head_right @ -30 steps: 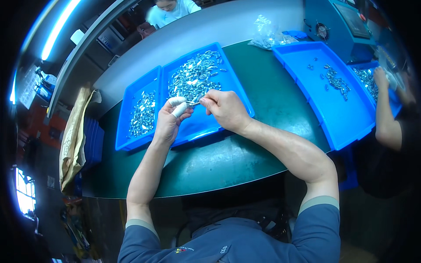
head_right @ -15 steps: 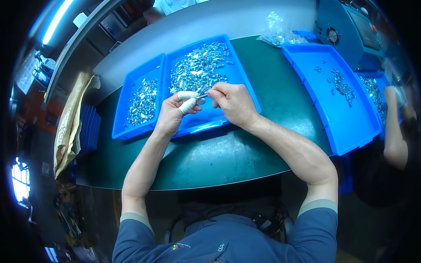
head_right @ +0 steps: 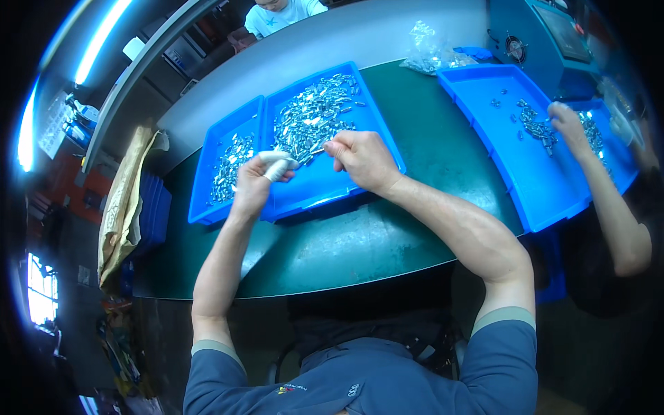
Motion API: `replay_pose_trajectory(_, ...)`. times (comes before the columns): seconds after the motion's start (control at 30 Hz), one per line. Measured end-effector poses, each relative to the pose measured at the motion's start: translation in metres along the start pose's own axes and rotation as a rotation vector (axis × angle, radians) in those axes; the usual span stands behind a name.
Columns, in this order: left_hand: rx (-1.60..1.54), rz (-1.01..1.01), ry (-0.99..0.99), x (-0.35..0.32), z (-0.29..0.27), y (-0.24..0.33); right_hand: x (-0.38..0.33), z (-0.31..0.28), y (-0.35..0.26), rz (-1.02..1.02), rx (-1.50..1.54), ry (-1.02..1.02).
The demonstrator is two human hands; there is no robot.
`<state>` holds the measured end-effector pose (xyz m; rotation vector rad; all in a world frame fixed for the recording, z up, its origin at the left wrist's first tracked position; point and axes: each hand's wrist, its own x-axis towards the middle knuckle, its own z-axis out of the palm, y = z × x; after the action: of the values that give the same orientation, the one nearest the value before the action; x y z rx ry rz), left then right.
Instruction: The person assembles white plastic components onto metal valve fittings by hand at a manual workstation.
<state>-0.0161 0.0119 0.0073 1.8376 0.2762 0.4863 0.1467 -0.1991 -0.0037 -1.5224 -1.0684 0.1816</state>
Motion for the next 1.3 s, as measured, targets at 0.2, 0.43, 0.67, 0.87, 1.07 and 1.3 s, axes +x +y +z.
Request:
replay_pose_trajectory(0.2, 0.947, 0.406, 0.324, 0.003, -0.047, 0.017, 0.001, 0.001, -0.007, -0.004, -0.007, -0.002)
replay_pose_trajectory(0.43, 1.357, 0.269, -0.169, 0.006, 0.004, 0.005, 0.002, 0.004, -0.002, 0.012, -0.003, -0.019)
replay_pose_trajectory(0.67, 0.573, -0.055, -0.089, 0.009, 0.016, 0.012, -0.002, 0.001, -0.008, 0.012, -0.079, -0.136)
replay_pose_trajectory(0.87, -0.100, -0.159, -0.044, 0.004, 0.030, 0.000, -0.002, -0.001, -0.005, 0.020, -0.138, -0.155)
replay_pose_trajectory(1.07, -0.287, -0.174, -0.051, 0.001, 0.030, -0.002, -0.001, -0.001, -0.009, 0.065, -0.100, -0.131)
replay_pose_trajectory(1.3, -0.345, -0.175, -0.051, -0.001, 0.031, -0.002, -0.002, -0.001, -0.008, 0.027, -0.077, -0.129)
